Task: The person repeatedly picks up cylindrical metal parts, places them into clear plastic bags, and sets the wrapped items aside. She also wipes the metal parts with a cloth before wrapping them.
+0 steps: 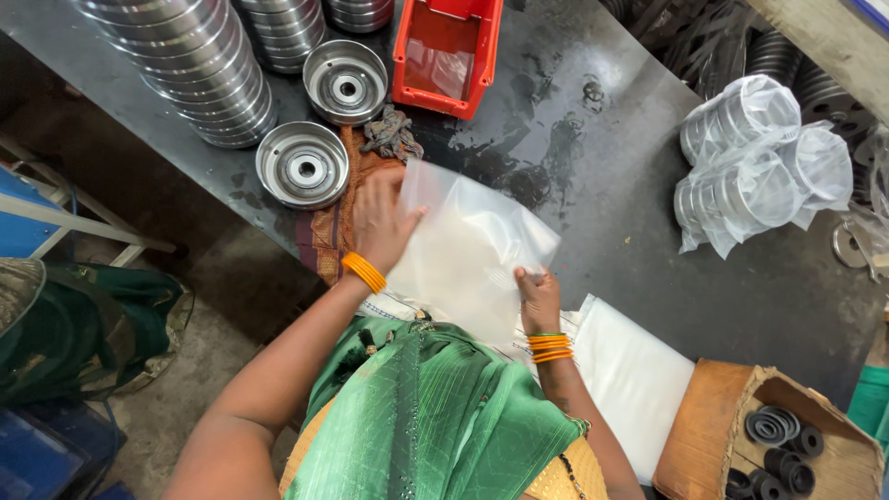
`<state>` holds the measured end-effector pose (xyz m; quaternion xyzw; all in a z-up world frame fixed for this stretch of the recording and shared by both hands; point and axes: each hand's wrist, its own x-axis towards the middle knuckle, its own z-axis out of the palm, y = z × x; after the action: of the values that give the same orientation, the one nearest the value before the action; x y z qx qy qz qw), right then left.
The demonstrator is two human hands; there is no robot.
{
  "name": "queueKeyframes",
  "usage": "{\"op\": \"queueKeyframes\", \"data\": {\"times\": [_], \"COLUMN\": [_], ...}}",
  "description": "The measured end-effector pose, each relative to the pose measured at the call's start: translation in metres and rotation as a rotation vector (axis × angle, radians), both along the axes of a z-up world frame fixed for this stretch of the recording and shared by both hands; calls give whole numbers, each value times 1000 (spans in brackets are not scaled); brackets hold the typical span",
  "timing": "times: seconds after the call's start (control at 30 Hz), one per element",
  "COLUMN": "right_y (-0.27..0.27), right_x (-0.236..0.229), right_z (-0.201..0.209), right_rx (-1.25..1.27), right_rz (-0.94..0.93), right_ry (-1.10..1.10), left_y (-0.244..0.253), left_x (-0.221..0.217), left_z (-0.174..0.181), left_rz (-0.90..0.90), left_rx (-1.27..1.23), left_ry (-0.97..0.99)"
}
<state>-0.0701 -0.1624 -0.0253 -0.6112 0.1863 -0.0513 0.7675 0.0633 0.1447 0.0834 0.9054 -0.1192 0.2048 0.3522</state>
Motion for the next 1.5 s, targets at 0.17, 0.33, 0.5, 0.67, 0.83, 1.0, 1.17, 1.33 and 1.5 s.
{"op": "queueKeyframes", "data": {"times": [0.17, 0.33, 0.5, 0.67, 0.83, 1.0, 1.17, 1.33, 1.5], "right_y": [40, 41, 42, 62, 153, 238, 248, 237, 170], "right_x": [11, 2, 32, 179, 310, 360, 375, 359, 239], "right_z": [12, 25, 82, 169, 153, 53, 40, 130, 217], "right_rx": [-316, 13, -395, -340, -1200, -1585, -1529, -593, 34], "right_rz": [25, -125, 77, 127, 732, 966, 915, 797, 362], "right_ry": [81, -143, -478, -678, -660, -692, -504, 116, -219], "left_y": [-68, -42, 7, -5, 10, 40, 58, 44, 15], "left_x": [-60, -31, -7, -30, -41, -50, -49, -34, -21], "left_z": [-28, -31, 6, 22, 3, -18, -33, -27, -13], "left_rz": [-717, -615, -248, -315, -365, -322, -270, -409, -423], "left_rx": [-384, -681, -279, -208, -245, -242, -239, -81, -38], "left_ry": [723, 871, 266, 254, 315, 321, 396, 593, 382]}}
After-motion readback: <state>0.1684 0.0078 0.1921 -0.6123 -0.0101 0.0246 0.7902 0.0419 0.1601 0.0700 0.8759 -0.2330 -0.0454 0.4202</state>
